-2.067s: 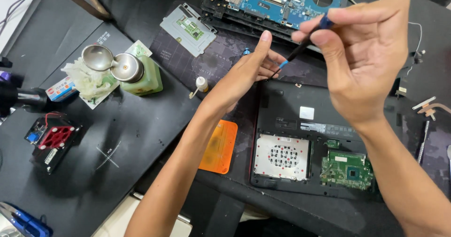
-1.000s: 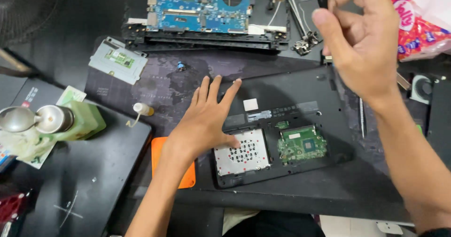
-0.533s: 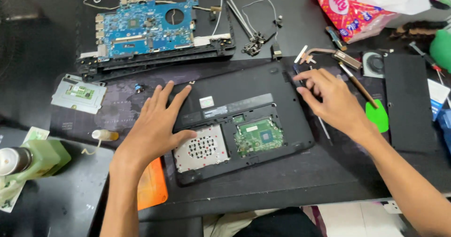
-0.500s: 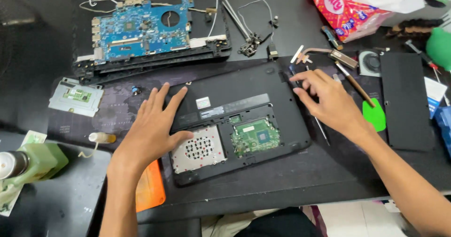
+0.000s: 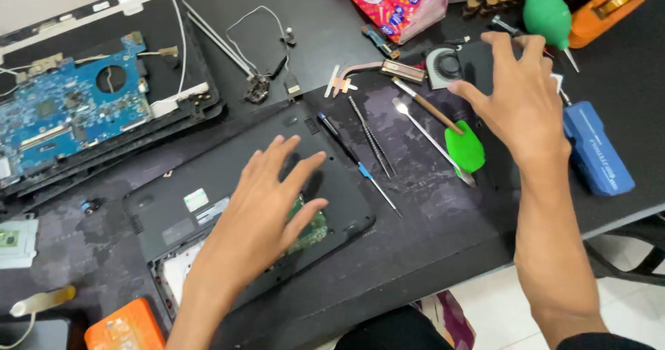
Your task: The person works at a repair bench on a laptop with its bottom cover removed. They reposition the laptop chassis, handle small internal components, and use a screwdriver to unscrew and work on parts inside the open laptop base.
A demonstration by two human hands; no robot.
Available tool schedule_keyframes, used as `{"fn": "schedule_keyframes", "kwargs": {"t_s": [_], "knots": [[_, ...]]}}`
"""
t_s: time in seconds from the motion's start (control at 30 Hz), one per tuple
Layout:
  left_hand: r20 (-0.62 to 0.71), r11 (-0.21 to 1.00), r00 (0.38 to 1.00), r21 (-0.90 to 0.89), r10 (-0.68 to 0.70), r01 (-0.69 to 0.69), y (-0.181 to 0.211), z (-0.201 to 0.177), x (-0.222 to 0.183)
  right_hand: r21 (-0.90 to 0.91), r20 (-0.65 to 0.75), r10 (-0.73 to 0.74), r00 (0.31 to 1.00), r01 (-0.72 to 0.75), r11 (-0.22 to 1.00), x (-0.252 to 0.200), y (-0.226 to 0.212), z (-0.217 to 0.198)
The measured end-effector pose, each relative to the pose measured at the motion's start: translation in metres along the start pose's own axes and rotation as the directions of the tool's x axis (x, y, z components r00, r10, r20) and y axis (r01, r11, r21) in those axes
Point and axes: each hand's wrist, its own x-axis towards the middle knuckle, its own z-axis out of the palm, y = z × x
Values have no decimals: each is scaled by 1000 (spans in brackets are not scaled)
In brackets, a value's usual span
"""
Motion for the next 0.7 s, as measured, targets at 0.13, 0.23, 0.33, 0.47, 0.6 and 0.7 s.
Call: {"fn": "schedule_keyframes", "kwargs": {"t_s": [0.13,0.23,0.33,0.47,0.6,0.7], "knots": [[3,992,993,-26,122,-122,23,26,45,12,231,239,943,-248,969,9,15,1],[-5,975,981,-115,192,-191,36,43,70,4,265,286,921,-298,955,10,17,6],[2,956,984,-236,179,-173,47,50,88,44,217,194,957,-208,977,11,15,7],[30,886,998,-463,56,-36,57,65,94,126,-47,59,997,-52,991,2,7,-2],[26,652,995,-754,-93,81,69,70,97,364,-281,-18,960,124,923,1,-20,-27],[186,215,972,-953,-146,214,56,101,94,498,-209,56,976,57,865,-2,-30,-17]]}}
